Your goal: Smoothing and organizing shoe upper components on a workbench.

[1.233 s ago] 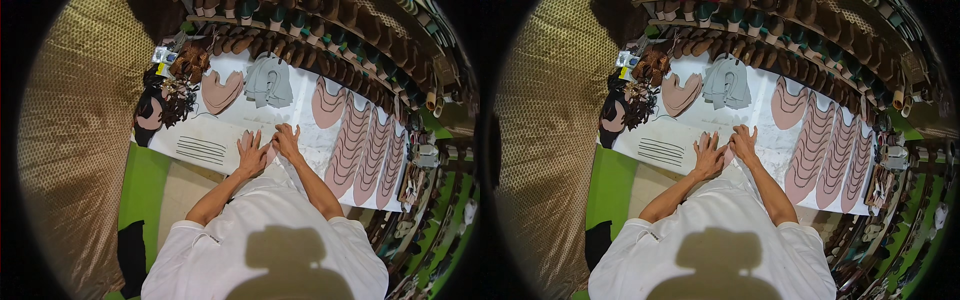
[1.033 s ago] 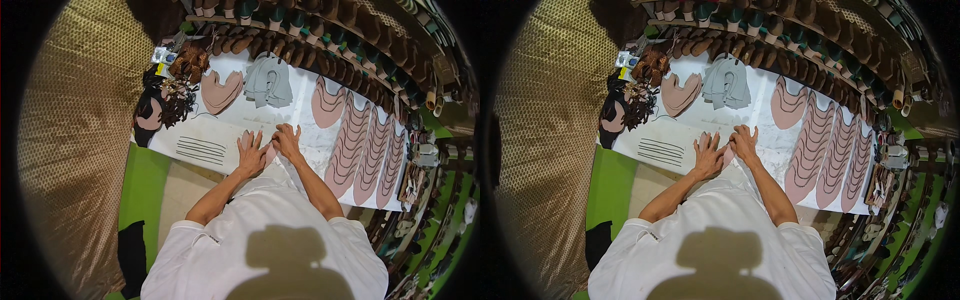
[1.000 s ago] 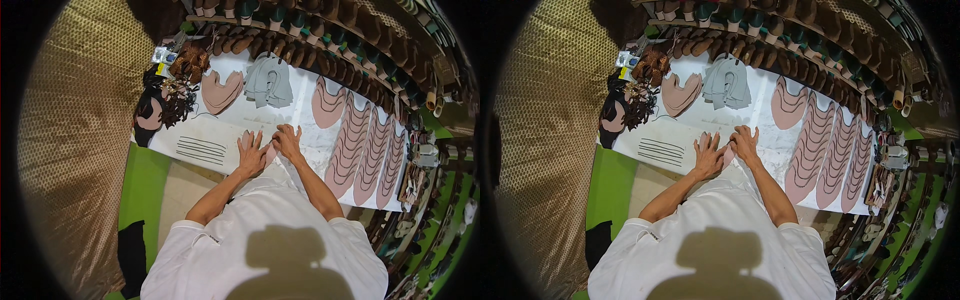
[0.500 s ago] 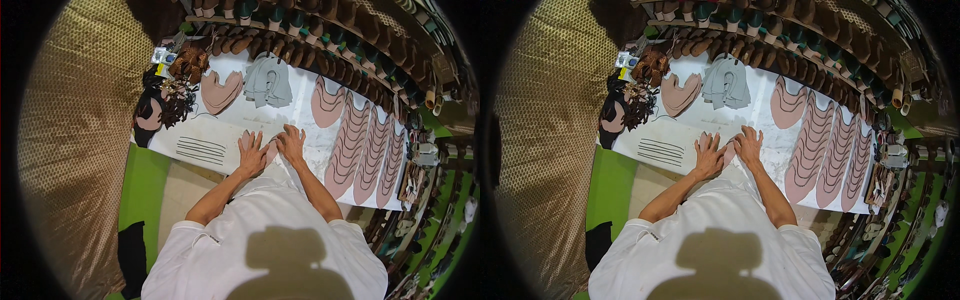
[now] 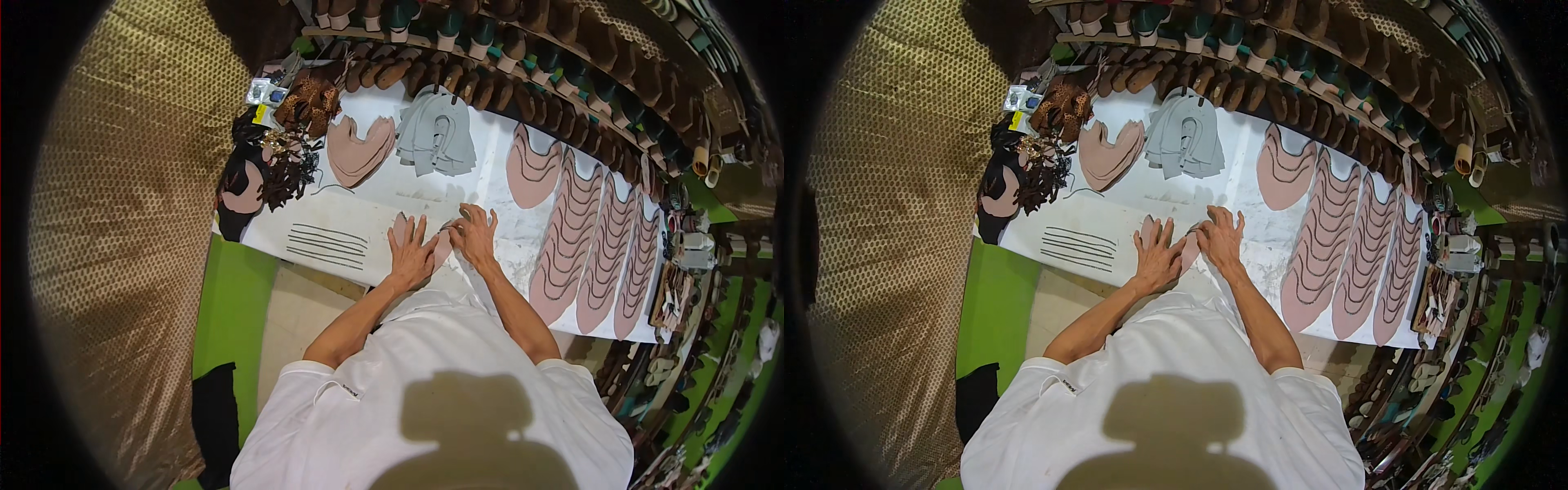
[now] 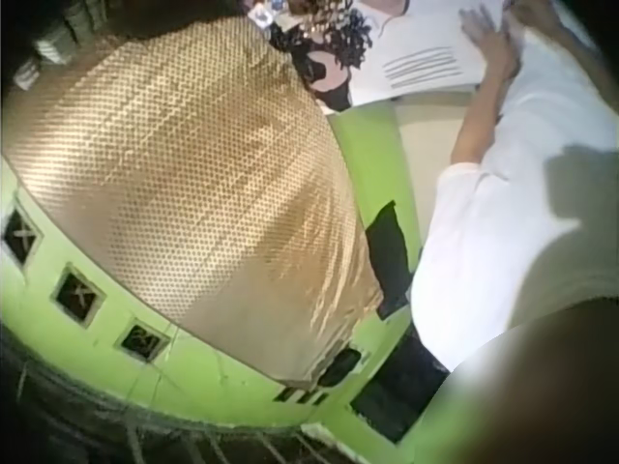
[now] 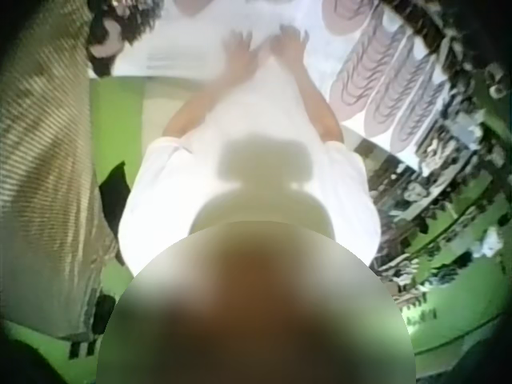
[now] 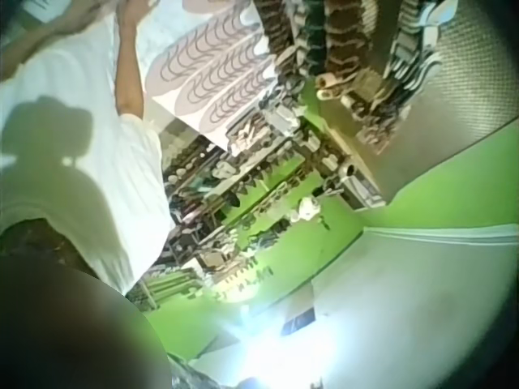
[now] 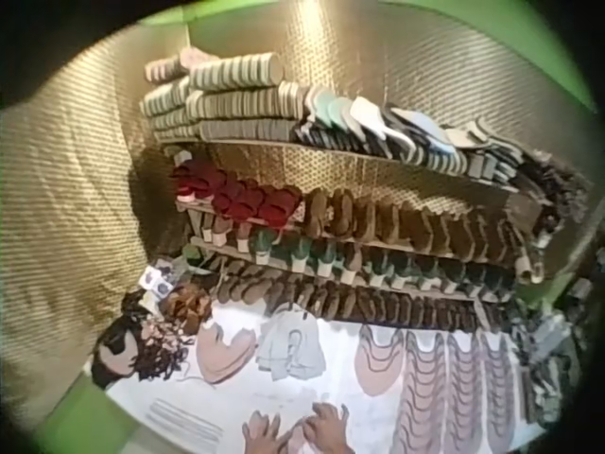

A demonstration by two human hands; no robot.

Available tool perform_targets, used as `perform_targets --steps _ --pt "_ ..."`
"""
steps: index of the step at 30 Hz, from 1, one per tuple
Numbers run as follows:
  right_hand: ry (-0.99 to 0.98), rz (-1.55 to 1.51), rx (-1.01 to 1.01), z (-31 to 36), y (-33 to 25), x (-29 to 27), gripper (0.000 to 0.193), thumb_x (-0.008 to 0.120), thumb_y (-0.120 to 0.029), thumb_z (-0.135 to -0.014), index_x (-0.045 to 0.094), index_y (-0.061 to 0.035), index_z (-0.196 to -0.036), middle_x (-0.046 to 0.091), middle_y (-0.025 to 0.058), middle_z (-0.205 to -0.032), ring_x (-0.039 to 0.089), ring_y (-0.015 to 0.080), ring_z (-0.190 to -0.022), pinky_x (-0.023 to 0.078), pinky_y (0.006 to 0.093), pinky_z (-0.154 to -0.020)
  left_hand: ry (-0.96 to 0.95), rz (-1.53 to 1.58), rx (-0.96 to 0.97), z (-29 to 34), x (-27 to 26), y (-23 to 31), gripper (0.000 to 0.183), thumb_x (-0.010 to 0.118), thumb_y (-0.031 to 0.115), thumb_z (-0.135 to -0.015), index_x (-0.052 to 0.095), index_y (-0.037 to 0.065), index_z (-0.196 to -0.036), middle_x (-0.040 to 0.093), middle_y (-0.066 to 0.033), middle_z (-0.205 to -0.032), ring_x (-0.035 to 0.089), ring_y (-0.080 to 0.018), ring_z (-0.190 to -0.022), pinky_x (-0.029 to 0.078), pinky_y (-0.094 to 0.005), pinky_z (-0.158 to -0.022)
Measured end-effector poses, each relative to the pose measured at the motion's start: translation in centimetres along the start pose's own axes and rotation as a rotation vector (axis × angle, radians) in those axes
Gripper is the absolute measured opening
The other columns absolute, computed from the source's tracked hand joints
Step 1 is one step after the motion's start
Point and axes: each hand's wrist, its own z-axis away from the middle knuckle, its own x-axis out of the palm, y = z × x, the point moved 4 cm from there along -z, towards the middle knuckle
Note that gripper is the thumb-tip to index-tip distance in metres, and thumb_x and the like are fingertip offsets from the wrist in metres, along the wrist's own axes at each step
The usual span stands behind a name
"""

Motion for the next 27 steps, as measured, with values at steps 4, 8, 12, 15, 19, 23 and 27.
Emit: perform_targets --steps 4,8,12,15,19,23,27 --pt "0.019 -0.036 -0.019 -1.2 0.5 0.1 0.017 0.074 -0.026 -0.086 0.08 -0.0107 -0.091 0.058 0.0082 -0.143 0.045 0.0299 -0.141 0.015 0.0666 -0.121 -0.017 0.01 -0.021 0.0 0.0 0.3 0.05 0.066 0.027 -0.091 0.065 0.023 -0.141 0.023 -0.0184 -0.172 0.017 -0.0439 -0.157 0.013 -0.0829 -0.11" --pt "-0.021 -0.022 -0.025 -1.7 0.9 0.4 0.018 0.074 -0.026 -0.085 0.08 -0.0111 -0.092 0.06 0.0081 -0.141 0.045 0.0307 -0.14 0.014 0.0697 -0.119 0.003 0.025 -0.027 0.1 0.1 0.1 0.049 0.066 0.026 -0.091 0.065 0.023 -0.14 0.023 -0.0189 -0.172 0.017 -0.0448 -0.157 0.013 -0.0835 -0.11" --pt "-0.08 0.008 -0.013 -2.1 1.2 0.5 0.018 0.074 -0.03 -0.09 0.079 -0.014 -0.095 0.059 0.0069 -0.141 0.046 0.0293 -0.141 0.014 0.0695 -0.119 0.004 0.04 -0.034 0.2 0.2 0.1 0.048 0.067 0.026 -0.091 0.065 0.023 -0.139 0.022 -0.0197 -0.172 0.017 -0.0455 -0.157 0.012 -0.0841 -0.11" --pt "-0.073 0.011 -0.026 -2.4 1.0 0.6 0.017 0.074 -0.03 -0.09 0.08 -0.0135 -0.093 0.061 0.007 -0.139 0.047 0.0292 -0.139 0.015 0.0696 -0.118 -0.007 0.064 -0.048 0.1 0.1 0.1 0.047 0.067 0.026 -0.091 0.066 0.022 -0.138 0.021 -0.0198 -0.172 0.016 -0.0457 -0.157 0.011 -0.0842 -0.11" --pt "-0.082 0.007 -0.019 -2.5 0.8 0.6 0.018 0.074 -0.028 -0.089 0.08 -0.0115 -0.093 0.062 0.0076 -0.138 0.048 0.029 -0.138 0.015 0.0703 -0.118 -0.034 0.136 -0.088 0.0 0.0 0.1 0.046 0.069 0.027 -0.09 0.067 0.021 -0.135 0.019 -0.0197 -0.173 0.015 -0.0462 -0.157 0.009 -0.0845 -0.11" --pt "-0.094 -0.04 0.029 -2.2 0.8 0.4 0.017 0.074 -0.025 -0.089 0.08 -0.01 -0.094 0.063 0.0092 -0.138 0.049 0.029 -0.137 0.015 0.0714 -0.119 -0.013 0.153 -0.092 -0.5 -0.2 -0.1 0.042 0.07 0.028 -0.09 0.069 0.02 -0.131 0.02 -0.0198 -0.172 0.015 -0.0465 -0.157 0.011 -0.0842 -0.11" --pt "-0.082 -0.05 0.029 -1.9 1.0 0.4 0.017 0.074 -0.025 -0.089 0.08 -0.0104 -0.095 0.063 0.0101 -0.138 0.05 0.029 -0.137 0.015 0.072 -0.118 0.028 0.136 -0.048 -0.9 -0.4 -0.1 0.035 0.069 0.027 -0.09 0.071 0.018 -0.124 0.021 -0.02 -0.172 0.017 -0.0458 -0.156 0.013 -0.0818 -0.109"
